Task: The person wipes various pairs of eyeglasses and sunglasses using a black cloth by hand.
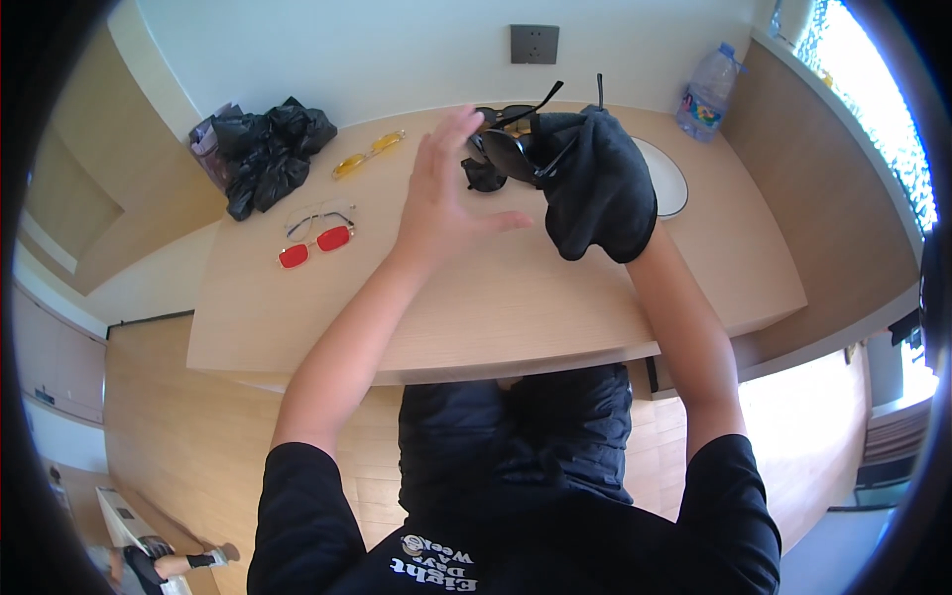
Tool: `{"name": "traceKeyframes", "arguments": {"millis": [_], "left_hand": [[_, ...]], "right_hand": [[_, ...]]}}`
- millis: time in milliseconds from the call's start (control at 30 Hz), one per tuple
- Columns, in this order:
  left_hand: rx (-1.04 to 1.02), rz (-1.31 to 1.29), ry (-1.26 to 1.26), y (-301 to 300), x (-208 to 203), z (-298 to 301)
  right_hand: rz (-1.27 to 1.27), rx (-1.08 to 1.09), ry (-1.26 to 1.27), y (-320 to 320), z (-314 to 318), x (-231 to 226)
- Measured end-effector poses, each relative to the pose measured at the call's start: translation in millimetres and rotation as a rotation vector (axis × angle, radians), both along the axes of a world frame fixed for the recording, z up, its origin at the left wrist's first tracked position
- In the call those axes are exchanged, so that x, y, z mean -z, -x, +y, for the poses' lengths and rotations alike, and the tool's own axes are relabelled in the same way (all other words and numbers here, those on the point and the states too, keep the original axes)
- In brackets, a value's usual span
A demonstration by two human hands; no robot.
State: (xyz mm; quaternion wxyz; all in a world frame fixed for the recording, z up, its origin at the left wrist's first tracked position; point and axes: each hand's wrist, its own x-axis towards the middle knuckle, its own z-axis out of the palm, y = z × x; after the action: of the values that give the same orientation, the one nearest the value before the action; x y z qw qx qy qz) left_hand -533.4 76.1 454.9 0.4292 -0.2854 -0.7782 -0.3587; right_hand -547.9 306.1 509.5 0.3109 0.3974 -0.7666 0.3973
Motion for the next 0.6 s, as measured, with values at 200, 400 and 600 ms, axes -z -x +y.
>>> {"name": "traceKeyframes", "arguments": {"millis": [200, 400, 600], "left_hand": [[-0.180, 0.145, 0.145, -5, -13, 1], [-0.229, 0.128, 0.140, -8, -25, -6], [-0.261, 0.124, 0.186, -12, -23, -14]], "right_hand": [[-0.258, -0.159, 0.161, 7, -4, 8], [0.103, -0.070, -0.189, 24, -10, 26], [0.064, -0.099, -0.322, -6, -28, 13]]}}
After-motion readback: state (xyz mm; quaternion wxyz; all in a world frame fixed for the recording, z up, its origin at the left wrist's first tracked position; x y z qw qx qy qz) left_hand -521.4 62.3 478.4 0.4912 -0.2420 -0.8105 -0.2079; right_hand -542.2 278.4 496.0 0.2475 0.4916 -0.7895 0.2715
